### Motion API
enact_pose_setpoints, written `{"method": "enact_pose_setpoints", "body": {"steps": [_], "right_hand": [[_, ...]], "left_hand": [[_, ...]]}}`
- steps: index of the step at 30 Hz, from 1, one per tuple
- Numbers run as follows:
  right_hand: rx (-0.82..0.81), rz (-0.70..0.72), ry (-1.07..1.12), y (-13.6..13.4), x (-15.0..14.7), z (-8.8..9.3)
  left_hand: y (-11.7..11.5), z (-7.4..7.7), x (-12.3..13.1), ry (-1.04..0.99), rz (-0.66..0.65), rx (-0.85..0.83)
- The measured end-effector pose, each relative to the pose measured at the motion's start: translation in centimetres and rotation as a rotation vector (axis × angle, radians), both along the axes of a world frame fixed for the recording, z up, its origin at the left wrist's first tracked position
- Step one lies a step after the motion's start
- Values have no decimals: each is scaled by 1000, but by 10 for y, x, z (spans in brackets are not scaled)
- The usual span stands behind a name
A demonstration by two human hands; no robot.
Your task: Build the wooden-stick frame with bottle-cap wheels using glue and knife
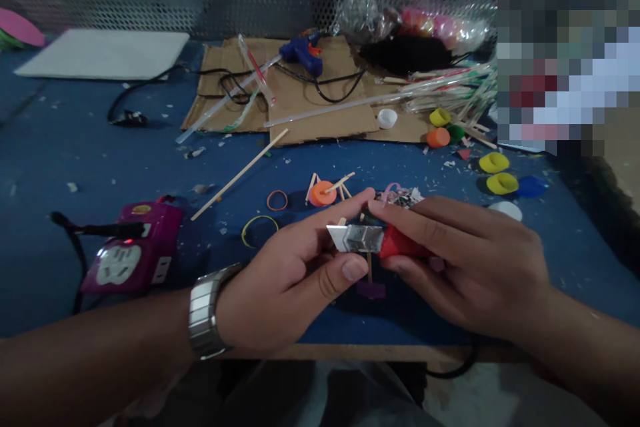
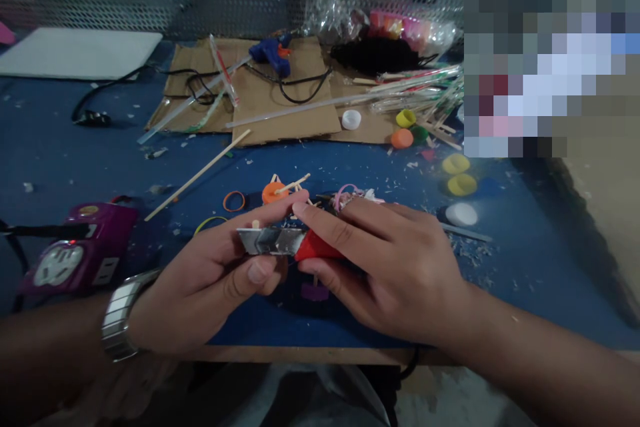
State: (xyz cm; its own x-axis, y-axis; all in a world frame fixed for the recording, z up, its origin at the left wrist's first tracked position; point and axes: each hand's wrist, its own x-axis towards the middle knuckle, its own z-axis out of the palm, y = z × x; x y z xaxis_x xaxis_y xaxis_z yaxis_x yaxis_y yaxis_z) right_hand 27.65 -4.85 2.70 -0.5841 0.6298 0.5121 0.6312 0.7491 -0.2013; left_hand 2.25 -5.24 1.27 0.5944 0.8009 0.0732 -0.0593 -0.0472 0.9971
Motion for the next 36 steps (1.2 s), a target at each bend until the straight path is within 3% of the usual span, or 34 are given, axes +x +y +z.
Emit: {"method": "enact_pose_setpoints", "body": {"steps": [7, 36], "right_hand": [[-1, -6, -5, 0, -1, 1], [-12, -6, -17, 0, 0, 1]], "left_hand": [[0, 2, 0, 35, 21, 78], [1, 1, -2, 132, 19, 126]]}}
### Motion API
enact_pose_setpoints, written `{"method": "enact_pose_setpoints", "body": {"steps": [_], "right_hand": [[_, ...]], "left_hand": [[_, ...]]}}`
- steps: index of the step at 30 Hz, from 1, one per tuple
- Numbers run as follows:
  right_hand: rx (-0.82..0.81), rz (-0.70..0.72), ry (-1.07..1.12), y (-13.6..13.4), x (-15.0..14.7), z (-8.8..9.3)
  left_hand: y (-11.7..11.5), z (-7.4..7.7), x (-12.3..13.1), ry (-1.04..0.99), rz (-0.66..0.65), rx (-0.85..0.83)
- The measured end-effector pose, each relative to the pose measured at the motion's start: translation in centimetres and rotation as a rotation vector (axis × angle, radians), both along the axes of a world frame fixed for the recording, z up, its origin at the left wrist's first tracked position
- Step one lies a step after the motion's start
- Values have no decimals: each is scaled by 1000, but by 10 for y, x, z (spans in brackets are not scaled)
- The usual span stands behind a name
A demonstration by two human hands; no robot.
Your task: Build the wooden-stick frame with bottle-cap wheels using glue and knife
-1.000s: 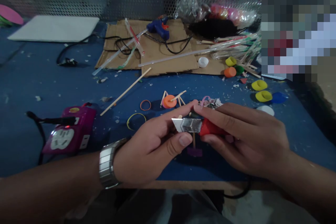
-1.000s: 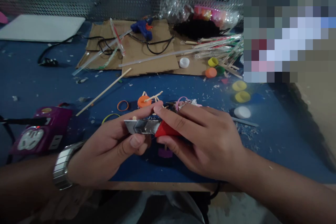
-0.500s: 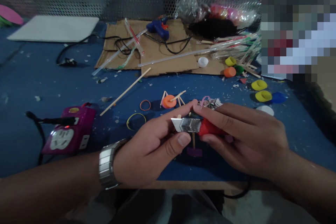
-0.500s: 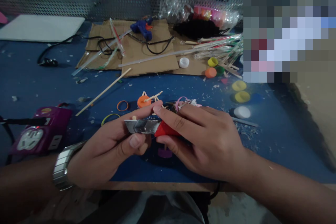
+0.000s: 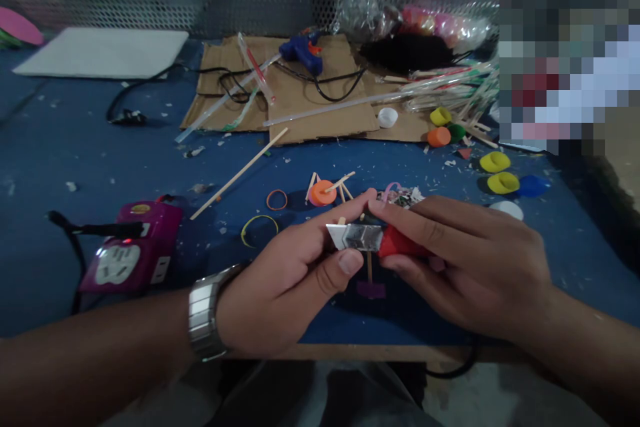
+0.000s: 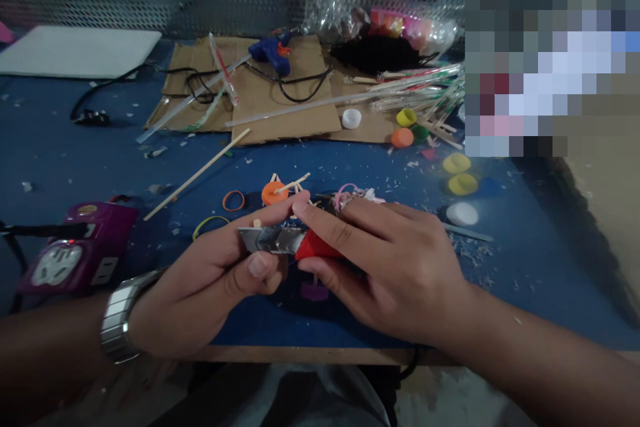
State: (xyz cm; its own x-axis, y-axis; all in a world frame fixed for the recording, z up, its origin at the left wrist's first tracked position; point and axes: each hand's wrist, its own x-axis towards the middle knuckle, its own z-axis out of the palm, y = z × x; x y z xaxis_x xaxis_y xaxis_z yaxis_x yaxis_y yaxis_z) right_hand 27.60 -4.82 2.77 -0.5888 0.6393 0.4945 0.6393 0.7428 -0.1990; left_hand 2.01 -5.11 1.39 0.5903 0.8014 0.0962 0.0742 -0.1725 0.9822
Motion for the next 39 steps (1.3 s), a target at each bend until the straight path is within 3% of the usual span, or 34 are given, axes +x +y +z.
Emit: {"method": "enact_pose_setpoints", "body": {"steps": [5, 17, 27, 34, 39], "right_hand": [[21, 7, -6, -1, 0, 0], [52, -8, -19, -3, -1, 2], [55, -36, -11, -4, -2, 2], [41, -60, -6, -1, -2, 2], [26, -30, 12, -2, -2, 1]], "left_hand": [[2, 5, 2, 36, 6, 121], [0, 8, 5, 2, 60, 61], [-8, 7, 7, 91, 107, 16], [-7, 4, 8, -57, 119, -220], [-4, 7, 8, -140, 82, -264]]}}
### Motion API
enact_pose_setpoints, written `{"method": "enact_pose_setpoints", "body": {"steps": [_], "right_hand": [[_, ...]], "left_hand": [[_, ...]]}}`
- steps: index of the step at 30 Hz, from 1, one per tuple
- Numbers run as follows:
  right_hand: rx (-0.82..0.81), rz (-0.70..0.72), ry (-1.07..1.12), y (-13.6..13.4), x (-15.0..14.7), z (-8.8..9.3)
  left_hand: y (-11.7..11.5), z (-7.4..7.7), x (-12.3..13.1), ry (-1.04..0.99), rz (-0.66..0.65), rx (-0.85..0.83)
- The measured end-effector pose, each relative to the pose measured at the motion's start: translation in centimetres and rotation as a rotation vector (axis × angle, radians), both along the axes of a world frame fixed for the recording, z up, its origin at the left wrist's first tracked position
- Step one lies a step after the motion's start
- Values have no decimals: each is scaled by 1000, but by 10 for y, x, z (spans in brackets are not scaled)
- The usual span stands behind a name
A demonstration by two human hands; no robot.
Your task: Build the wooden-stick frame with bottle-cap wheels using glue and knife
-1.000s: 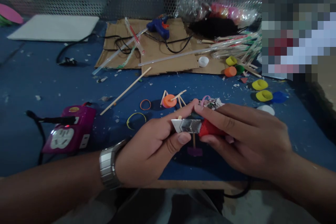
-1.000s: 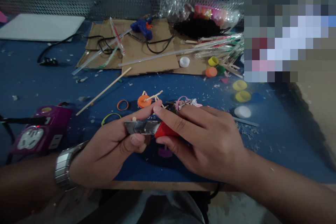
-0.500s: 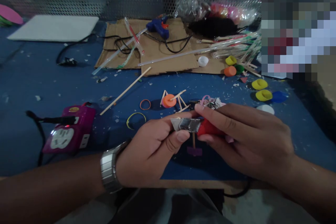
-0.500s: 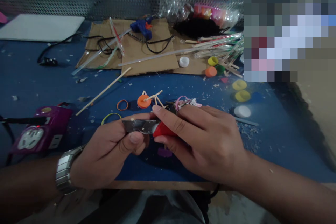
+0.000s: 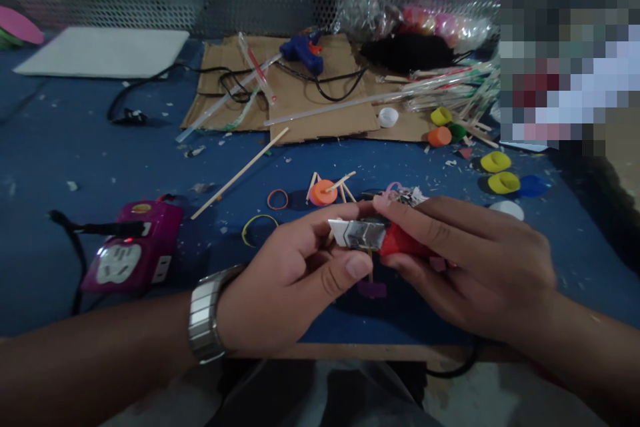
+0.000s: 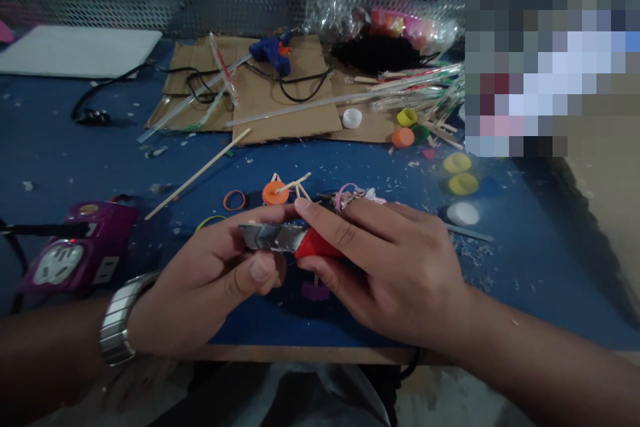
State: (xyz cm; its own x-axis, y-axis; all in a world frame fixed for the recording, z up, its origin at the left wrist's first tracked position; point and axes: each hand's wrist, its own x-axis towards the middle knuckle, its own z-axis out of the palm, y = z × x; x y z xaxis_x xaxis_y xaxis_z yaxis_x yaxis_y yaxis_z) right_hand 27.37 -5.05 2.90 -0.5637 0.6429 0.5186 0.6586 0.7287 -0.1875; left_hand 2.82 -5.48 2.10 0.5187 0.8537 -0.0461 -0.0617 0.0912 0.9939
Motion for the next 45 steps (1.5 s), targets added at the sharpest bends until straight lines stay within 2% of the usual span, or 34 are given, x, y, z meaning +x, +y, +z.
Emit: {"method": "enact_pose_setpoints", "body": {"steps": [4, 8, 12, 16, 22, 28, 33, 40, 45], "right_hand": [[-14, 1, 2, -1, 0, -1], [-15, 4, -10, -1, 0, -2], [0, 6, -22, -1, 0, -2], [19, 6, -33, -2, 1, -1], [40, 7, -50, -1, 2, -1], [7, -12, -43, -1, 0, 1], [-3, 5, -6, 0, -1, 1], [-4, 14, -13, 0, 0, -2], [19, 15, -29, 0, 1, -3]], "left_hand": [[0, -1, -1, 32, -45, 13], [2, -1, 0, 48, -24, 115], [4, 1, -2, 167, -26, 233], [4, 3, -3, 206, -54, 267], [1, 2, -2, 114, -115, 25], [-4, -4, -2, 83, -69, -128], [0, -2, 2, -135, -98, -250], [0, -3, 4, -290, -136, -373], [-2, -5, 3, -318, -152, -366]]}}
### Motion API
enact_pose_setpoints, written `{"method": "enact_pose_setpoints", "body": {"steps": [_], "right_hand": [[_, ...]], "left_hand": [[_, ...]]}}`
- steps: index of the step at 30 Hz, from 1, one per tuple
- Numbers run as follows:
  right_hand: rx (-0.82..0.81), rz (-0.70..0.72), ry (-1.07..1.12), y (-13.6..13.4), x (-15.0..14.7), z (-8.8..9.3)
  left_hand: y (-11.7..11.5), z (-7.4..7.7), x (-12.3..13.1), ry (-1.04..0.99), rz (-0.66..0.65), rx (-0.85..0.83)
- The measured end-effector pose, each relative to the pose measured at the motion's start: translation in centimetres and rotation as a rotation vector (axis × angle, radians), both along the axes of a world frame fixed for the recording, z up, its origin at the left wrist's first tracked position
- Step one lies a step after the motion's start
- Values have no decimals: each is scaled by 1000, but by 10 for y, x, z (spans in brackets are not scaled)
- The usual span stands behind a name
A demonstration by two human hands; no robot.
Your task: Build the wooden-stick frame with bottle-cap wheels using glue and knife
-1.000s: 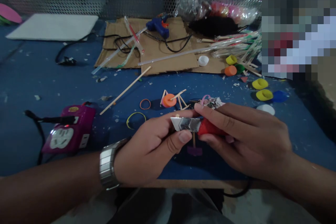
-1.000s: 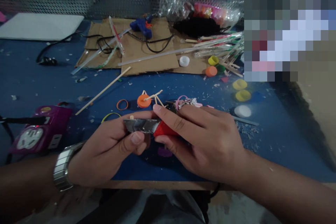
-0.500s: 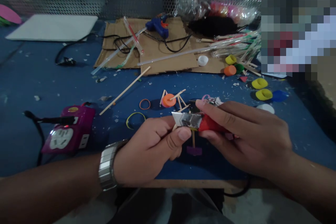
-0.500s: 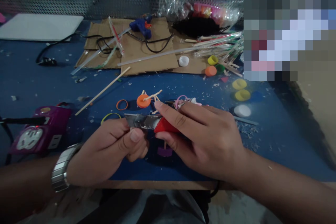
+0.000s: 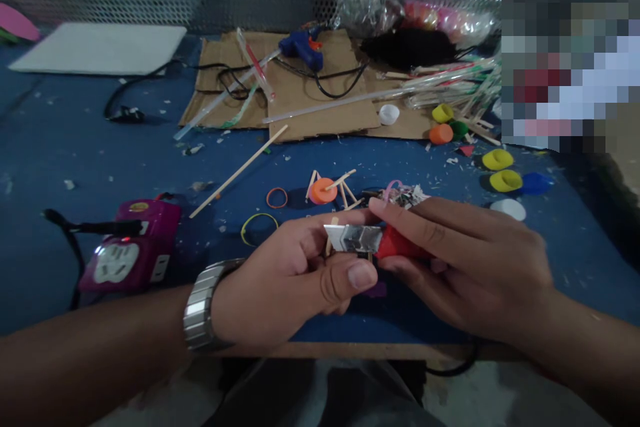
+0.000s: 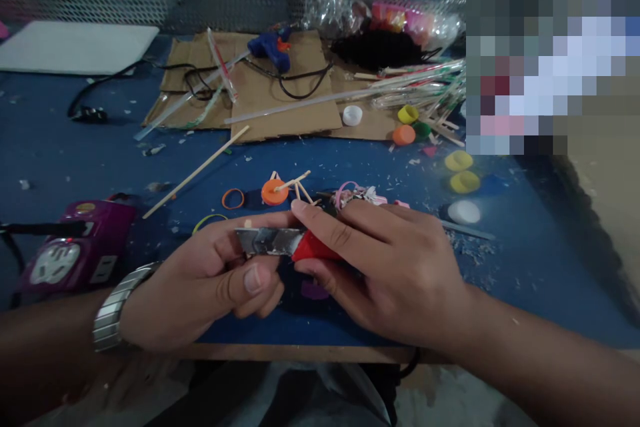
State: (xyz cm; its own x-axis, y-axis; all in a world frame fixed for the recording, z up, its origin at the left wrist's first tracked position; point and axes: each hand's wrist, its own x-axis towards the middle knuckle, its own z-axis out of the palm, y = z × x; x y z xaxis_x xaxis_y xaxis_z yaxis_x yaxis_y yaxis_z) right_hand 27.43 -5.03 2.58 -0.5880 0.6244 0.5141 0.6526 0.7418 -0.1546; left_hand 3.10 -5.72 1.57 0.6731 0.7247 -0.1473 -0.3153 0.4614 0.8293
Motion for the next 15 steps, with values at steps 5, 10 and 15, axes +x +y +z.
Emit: {"method": "enact_pose_setpoints", "body": {"steps": [5, 10, 15], "right_hand": [[-19, 4, -3, -2, -1, 1], [-29, 17, -1, -2, -1, 2], [-7, 5, -23, -2, -1, 4]], "left_hand": [[1, -2, -4, 55, -40, 104], [1, -4, -10, 157, -30, 278], [0, -3, -9, 235, -22, 297]]}}
